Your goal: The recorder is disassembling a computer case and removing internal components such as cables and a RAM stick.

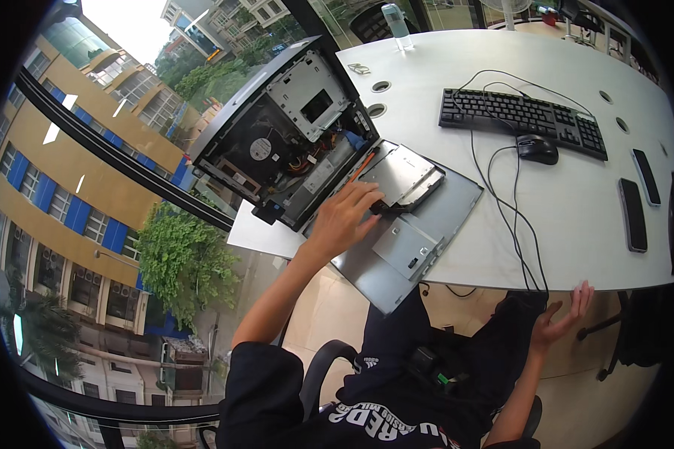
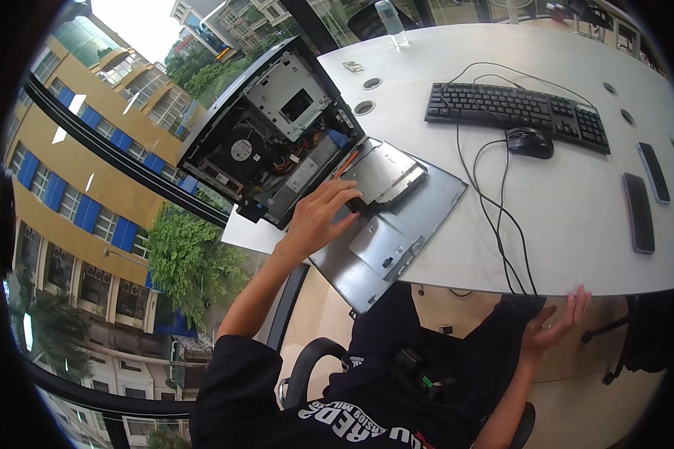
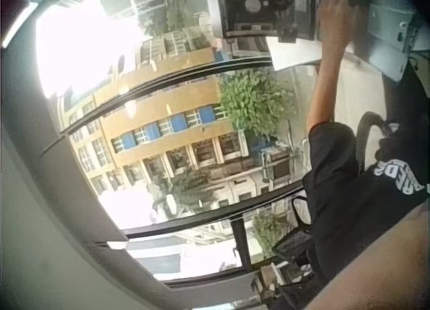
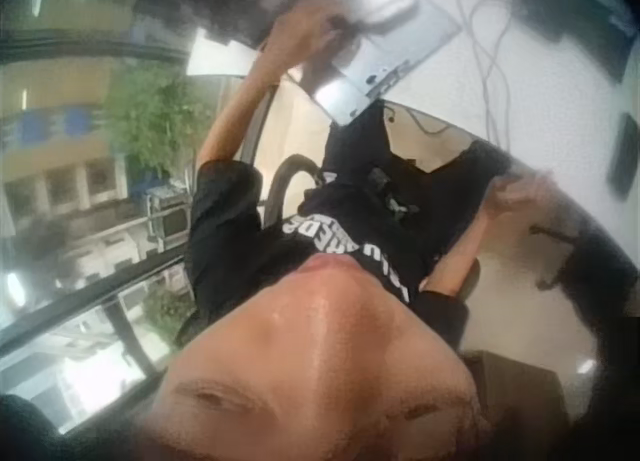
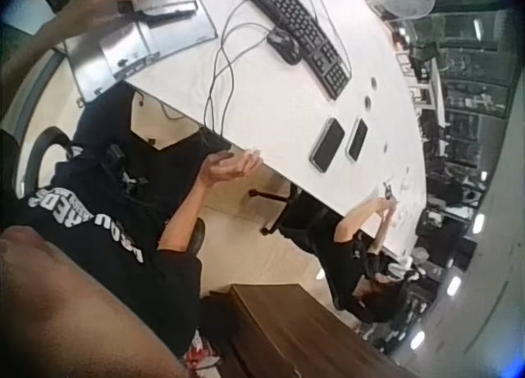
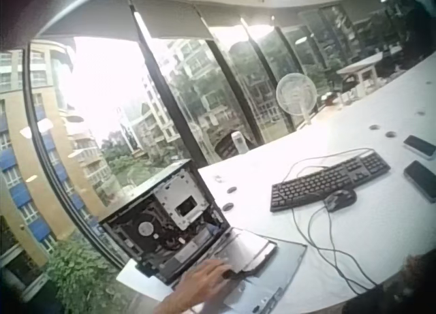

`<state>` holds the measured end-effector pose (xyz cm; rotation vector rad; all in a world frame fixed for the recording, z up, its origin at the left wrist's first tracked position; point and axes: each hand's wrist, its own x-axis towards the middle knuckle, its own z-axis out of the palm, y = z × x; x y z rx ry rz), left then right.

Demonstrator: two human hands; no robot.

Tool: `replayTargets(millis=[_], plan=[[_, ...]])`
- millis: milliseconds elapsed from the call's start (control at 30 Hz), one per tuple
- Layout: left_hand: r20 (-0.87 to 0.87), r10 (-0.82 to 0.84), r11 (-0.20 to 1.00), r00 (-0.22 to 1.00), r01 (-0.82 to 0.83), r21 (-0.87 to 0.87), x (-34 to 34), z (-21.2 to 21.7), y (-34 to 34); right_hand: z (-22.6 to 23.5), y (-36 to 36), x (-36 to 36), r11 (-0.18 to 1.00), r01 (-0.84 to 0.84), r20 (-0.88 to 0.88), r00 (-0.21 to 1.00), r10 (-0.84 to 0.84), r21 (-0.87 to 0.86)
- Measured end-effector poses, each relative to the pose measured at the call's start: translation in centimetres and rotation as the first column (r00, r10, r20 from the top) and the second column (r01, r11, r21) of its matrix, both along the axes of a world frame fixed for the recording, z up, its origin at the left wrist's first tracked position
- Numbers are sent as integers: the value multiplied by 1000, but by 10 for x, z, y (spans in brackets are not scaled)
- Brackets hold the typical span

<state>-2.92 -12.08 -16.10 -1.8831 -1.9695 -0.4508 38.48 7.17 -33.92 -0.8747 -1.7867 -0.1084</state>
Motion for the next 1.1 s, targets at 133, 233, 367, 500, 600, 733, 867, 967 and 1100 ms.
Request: replayTargets(millis=[133, 233, 367, 500, 600, 733, 867, 967, 1100], plan=[[99, -46, 981, 994, 64, -182, -9, 2, 4, -6, 0, -2, 999, -20, -78, 997, 16, -49], [180, -43, 975, 983, 80, -208, -18, -4, 8, -2, 1, -6, 999, -19, -70, 997, 16, -48], [226, 4, 980, 974, 41, -194, -16, -10, 12, 1, 0, -4, 999, -14, -43, 999, 13, -35], [140, 52, 987, 989, -30, -158, -15, -22, 17, 1, 0, -4, 1000, -17, -57, 998, 16, -25], [117, 94, 989, 989, -79, -126, -12, -25, 19, 1, -1, -3, 1000, -10, -47, 999, 9, -29], [64, 122, 985, 990, -113, -133, -12, -26, 18, -1, -1, -2, 999, -26, -46, 999, 24, -44], [109, 143, 980, 984, -125, -156, -17, -25, 20, -2, 0, -2, 999, -19, -52, 998, 17, -40], [90, 147, 979, 985, -132, -156, -19, -23, 16, -1, 0, -4, 999, -29, -65, 998, 26, -44], [133, 152, 981, 979, -133, -140, -15, -16, 17, 1, 0, -4, 998, -32, -50, 998, 30, -48]])
